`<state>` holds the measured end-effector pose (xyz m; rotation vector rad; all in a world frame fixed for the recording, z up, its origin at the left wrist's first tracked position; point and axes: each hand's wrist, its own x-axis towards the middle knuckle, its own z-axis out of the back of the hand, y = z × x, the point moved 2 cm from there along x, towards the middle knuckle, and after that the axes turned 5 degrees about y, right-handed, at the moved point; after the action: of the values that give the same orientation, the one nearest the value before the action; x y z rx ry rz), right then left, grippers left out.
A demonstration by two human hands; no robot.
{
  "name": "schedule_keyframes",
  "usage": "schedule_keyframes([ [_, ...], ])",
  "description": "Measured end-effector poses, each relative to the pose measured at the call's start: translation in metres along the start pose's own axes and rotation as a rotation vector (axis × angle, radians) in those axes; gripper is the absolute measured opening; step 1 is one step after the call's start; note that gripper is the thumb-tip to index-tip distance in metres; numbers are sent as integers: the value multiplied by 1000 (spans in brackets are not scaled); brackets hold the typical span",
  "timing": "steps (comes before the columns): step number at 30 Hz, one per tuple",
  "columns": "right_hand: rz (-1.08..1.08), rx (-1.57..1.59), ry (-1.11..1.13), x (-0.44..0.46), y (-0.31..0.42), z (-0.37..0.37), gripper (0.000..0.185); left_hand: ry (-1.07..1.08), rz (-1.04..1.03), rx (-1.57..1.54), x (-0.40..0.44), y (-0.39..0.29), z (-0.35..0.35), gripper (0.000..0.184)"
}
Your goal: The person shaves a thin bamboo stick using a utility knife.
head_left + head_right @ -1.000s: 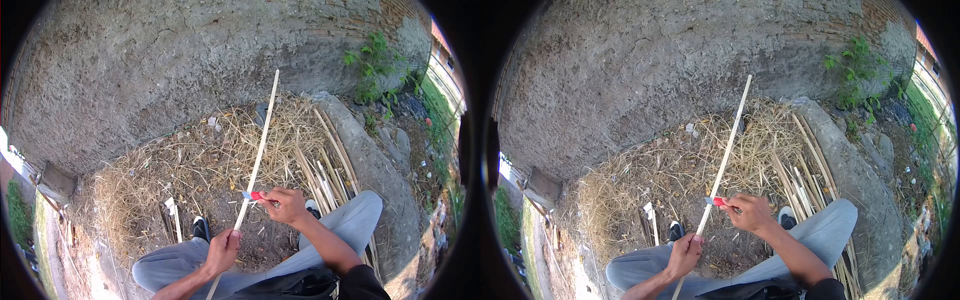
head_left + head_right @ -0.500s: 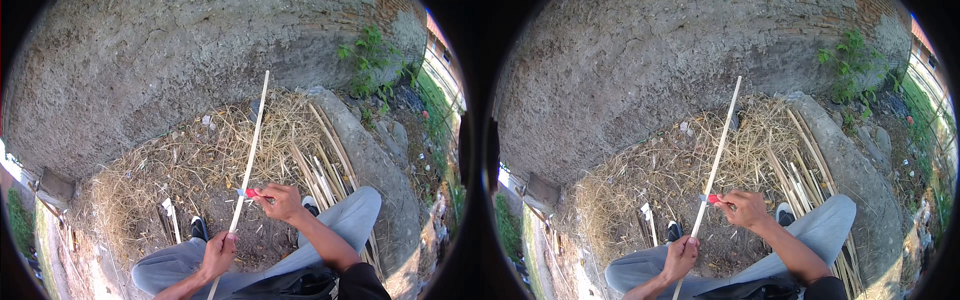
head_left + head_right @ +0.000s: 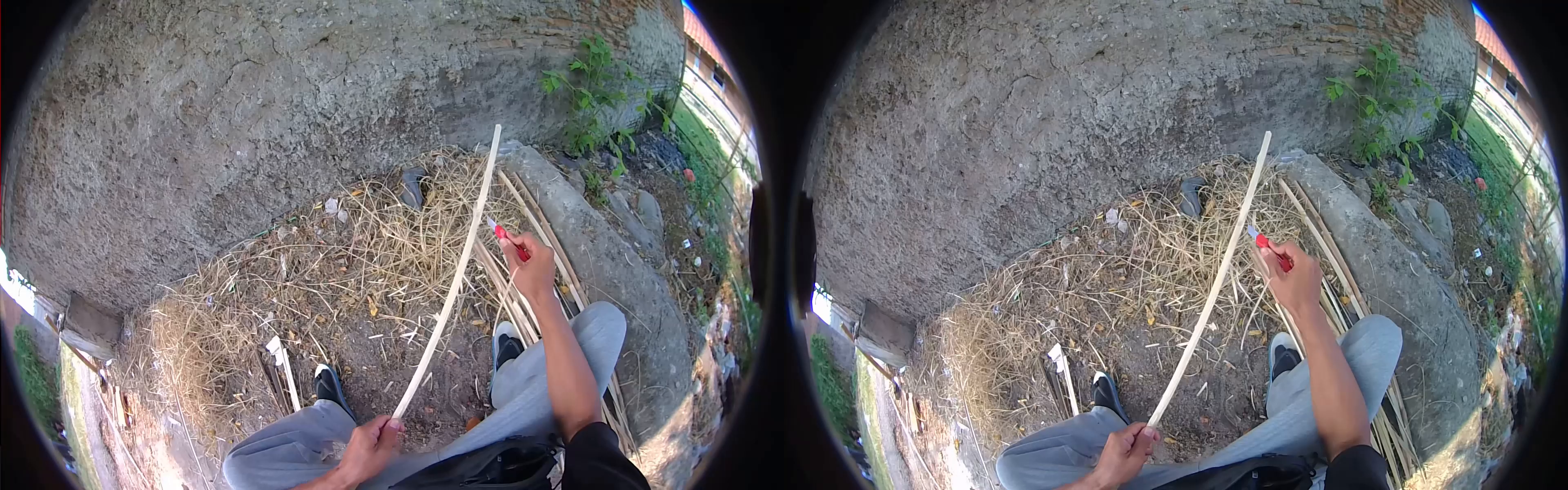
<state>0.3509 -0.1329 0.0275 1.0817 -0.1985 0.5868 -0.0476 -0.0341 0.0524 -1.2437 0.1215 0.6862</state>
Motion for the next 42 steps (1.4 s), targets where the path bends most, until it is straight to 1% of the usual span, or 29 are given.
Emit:
schedule_keyframes([
  [1,8,-13,4,0,4,2,19,4,-6,-15,5,1,4,29],
  [3,31,230,-61,-9,12,1,21,13,43,-234,14,4,18,30],
  [4,-9,172,-7,-13,15,2,23,64,89,-461,16,1,22,29],
  [5,-9,176,4,-18,22,5,23,55,95,-467,17,-1,25,29],
  [7,-79,-294,202,-23,39,8,23,50,181,-581,22,-2,28,30],
  [8,-44,-307,267,-26,38,3,22,57,215,-649,24,-2,29,30],
  [9,-32,-302,267,-29,40,0,22,47,207,-652,26,-5,32,30],
  [11,100,-374,371,-38,46,-10,21,107,295,-793,27,-9,34,31],
  [13,131,-317,379,-46,54,-19,20,116,280,-814,30,-6,35,31],
  [15,195,-77,372,-58,67,-26,21,130,271,-834,31,-6,34,30],
  [17,186,-42,406,-72,81,-30,23,108,245,-802,32,-10,34,30],
  [18,202,36,461,-81,87,-33,23,105,245,-802,34,-8,32,30],
  [19,217,115,516,-90,92,-37,23,51,196,-718,36,-4,30,29],
  [20,218,117,517,-99,95,-42,23,-4,147,-633,39,-1,29,29],
  [21,268,165,537,-109,98,-47,23,-7,148,-632,40,0,27,29],
  [22,320,212,556,-115,101,-51,22,-46,96,-573,42,0,26,28],
  [23,321,214,559,-120,103,-53,22,-85,46,-516,43,0,24,28],
  [24,342,209,554,-123,105,-54,22,-88,46,-518,43,-3,22,28],
  [25,363,204,549,-125,108,-56,21,-136,-22,-383,41,-8,22,27],
  [26,417,230,494,-125,110,-57,20,-180,-89,-247,40,-12,22,27],
  [27,416,230,496,-125,111,-57,20,-180,-86,-248,41,-10,19,27],
  [29,431,229,478,-125,112,-56,19,-281,-167,-106,45,-4,17,26],
  [30,429,226,482,-125,112,-56,19,-278,-164,-110,46,-3,15,26],
  [32,545,197,474,-126,113,-56,18,-329,-196,-3,48,-1,14,24],
  [36,569,182,456,-129,115,-56,16,-354,-214,25,49,1,13,20],
  [38,555,152,451,-129,118,-53,15,-396,-242,125,44,-5,11,18],
  [39,554,151,452,-127,118,-53,15,-395,-241,123,40,-10,9,18],
  [41,547,136,374,-123,118,-51,14,-394,-260,96,35,-18,8,16],
  [42,544,135,369,-122,118,-51,14,-390,-262,100,35,-17,9,16],
])
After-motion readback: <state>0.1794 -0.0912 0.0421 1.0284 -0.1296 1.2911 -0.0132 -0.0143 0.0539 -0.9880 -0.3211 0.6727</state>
